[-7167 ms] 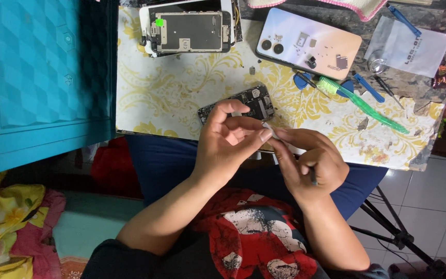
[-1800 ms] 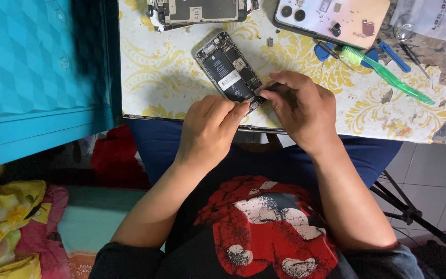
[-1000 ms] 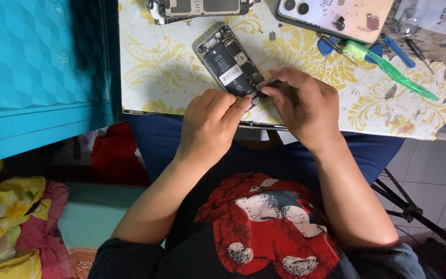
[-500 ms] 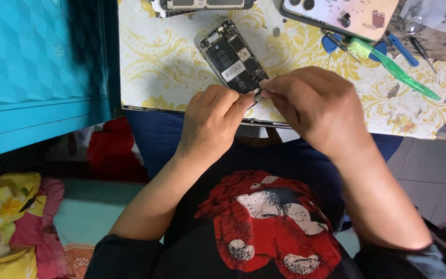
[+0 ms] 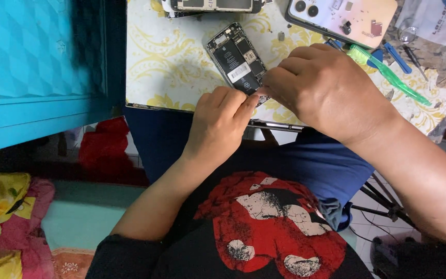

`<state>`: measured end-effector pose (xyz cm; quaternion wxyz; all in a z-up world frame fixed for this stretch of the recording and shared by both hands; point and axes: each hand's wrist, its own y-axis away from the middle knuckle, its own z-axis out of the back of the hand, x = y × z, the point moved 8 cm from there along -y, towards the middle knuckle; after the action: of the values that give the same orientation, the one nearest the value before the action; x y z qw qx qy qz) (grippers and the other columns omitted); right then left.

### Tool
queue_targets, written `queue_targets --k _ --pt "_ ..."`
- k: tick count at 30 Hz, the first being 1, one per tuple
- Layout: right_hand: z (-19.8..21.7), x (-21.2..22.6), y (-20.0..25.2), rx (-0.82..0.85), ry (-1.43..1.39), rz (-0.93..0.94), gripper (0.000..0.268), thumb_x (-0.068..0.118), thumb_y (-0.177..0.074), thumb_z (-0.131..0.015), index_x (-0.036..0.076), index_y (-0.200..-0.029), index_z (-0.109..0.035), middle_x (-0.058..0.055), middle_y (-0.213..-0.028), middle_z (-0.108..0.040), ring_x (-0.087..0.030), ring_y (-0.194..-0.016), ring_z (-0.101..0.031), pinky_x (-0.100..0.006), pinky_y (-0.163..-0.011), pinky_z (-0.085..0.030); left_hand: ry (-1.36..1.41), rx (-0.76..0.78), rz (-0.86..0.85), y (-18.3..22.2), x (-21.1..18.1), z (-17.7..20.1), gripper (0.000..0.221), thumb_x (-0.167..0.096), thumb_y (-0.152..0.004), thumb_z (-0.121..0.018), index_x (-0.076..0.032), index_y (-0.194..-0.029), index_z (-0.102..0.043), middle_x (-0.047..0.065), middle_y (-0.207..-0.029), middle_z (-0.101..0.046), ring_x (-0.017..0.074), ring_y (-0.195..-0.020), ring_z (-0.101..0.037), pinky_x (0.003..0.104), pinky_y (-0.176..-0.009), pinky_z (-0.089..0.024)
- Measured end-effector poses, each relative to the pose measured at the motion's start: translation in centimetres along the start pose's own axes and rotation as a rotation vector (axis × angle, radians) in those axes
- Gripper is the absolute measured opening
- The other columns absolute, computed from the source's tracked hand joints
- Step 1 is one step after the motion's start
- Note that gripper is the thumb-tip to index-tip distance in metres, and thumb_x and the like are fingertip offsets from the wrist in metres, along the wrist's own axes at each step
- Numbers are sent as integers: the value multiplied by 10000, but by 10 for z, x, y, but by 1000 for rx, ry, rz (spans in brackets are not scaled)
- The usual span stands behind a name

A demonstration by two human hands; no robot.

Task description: A person is carefully disassembling a smartphone, using a small tool to pry and disconnect components from the motherboard.

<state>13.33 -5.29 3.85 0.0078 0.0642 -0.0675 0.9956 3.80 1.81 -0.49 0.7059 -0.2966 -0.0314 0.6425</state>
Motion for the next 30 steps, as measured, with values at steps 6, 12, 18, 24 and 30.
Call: queue_targets --k 6,12,18,24,30 --pt "10 4 -3 -18 -74 37 106 89 -1137 -652 59 -1044 -694 -79 -821 -539 -315 -730 -523 -418 -708 -449 9 -59 5 -1 -1 6 76 -118 -1057 -685 -61 -1092 -721 45 -854 -447 271 -783 -506 421 -595 -401" --pt "5 0 3 77 34 -44 377 132 -1093 -649 21 -1453 -634 -105 -1102 -567 -301 -938 -581 -419 -837 -514 20 -11 43 3 4 -3 47 -105 -1038 -658 -84 -1057 -695 54 -879 -510 307 -806 -528 463 -609 -388" --pt "26 5 -5 38 -117 25 98 64 -1110 -653 -18 -1163 -655 -154 -1034 -649 -350 -937 -624 -444 -901 -536 39 -62 44 1 2 3 147 -92 -1045 -675 -63 -902 -657 42 -832 -453 273 -782 -508 422 -607 -389" --pt "15 4 -1 144 145 64 215 248 -1154 -637 76 -1027 -620 -68 -873 -585 -290 -816 -594 -398 -771 -536 36 -18 49 3 4 -3 58 -93 -1034 -659 -89 -1070 -703 51 -839 -464 304 -791 -511 453 -603 -374" --pt "2 1 5 188 434 111 452 433 -1227 -586 170 -861 -553 3 -827 -553 -222 -802 -578 -328 -740 -460 76 -74 50 0 3 4 181 -87 -1050 -651 -47 -873 -641 54 -806 -431 290 -764 -488 437 -582 -356"
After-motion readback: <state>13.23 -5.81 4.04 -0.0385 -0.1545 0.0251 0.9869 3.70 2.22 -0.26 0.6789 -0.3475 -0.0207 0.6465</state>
